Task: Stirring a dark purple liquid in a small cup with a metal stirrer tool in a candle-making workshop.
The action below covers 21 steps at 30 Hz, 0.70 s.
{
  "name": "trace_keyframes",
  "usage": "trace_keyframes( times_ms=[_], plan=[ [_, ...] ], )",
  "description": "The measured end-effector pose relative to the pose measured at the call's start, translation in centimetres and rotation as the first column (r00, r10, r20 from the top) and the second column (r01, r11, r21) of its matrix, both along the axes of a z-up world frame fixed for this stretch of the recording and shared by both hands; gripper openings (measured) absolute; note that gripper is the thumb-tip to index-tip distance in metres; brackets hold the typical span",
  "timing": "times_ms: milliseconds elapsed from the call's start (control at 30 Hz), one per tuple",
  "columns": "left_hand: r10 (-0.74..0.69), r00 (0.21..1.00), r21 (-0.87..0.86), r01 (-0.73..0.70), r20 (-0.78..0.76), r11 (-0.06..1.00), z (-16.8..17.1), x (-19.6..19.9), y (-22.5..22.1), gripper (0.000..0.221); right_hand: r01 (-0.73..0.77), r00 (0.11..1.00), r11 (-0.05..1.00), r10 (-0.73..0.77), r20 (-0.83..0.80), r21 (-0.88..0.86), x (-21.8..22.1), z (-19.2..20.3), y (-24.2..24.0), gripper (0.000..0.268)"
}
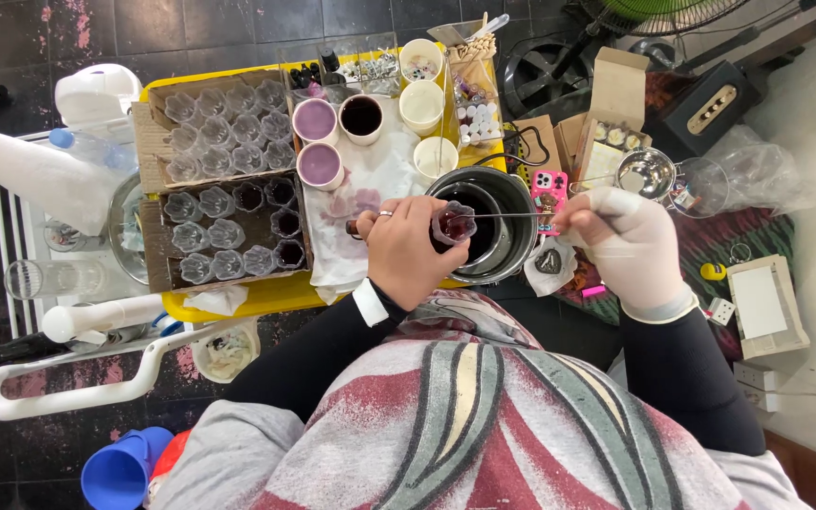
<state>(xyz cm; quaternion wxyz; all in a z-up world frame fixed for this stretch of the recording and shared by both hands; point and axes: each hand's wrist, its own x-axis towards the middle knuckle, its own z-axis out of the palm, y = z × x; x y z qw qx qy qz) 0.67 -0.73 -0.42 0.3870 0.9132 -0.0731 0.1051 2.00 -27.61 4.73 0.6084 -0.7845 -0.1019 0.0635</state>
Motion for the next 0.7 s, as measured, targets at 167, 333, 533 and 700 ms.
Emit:
trace_keyframes(
  times_ms=[167,333,533,700],
  plan=[
    [0.016,1.0,0.009,-0.016,0.009,1.0,0.6,-0.1,0.4,0.047,0.218,0.976,0.969,-0.213,-0.053,0.12,0.1,0.0,-1.0,0.024],
    [0.053,0.995,0.067,-0.059,0.083,0.996,1.1,-0.3,1.0,0.047,0.272,0.961,0.962,-0.271,-0.047,0.014,1.8,-3.7,-1.8,0.03],
    [0.076,0.991,0.038,-0.081,0.113,0.996,1.2,-0.5,2.2,0.049,0.247,0.893,0.968,-0.243,-0.377,-0.04,3.4,-6.5,0.9,0.02],
    [0.044,0.998,0.001,-0.045,0.042,0.999,1.7,-0.7,2.4,0.053,0.053,0.973,0.996,-0.066,-0.221,-0.066,3.9,-8.2,1.6,0.024]
  ],
)
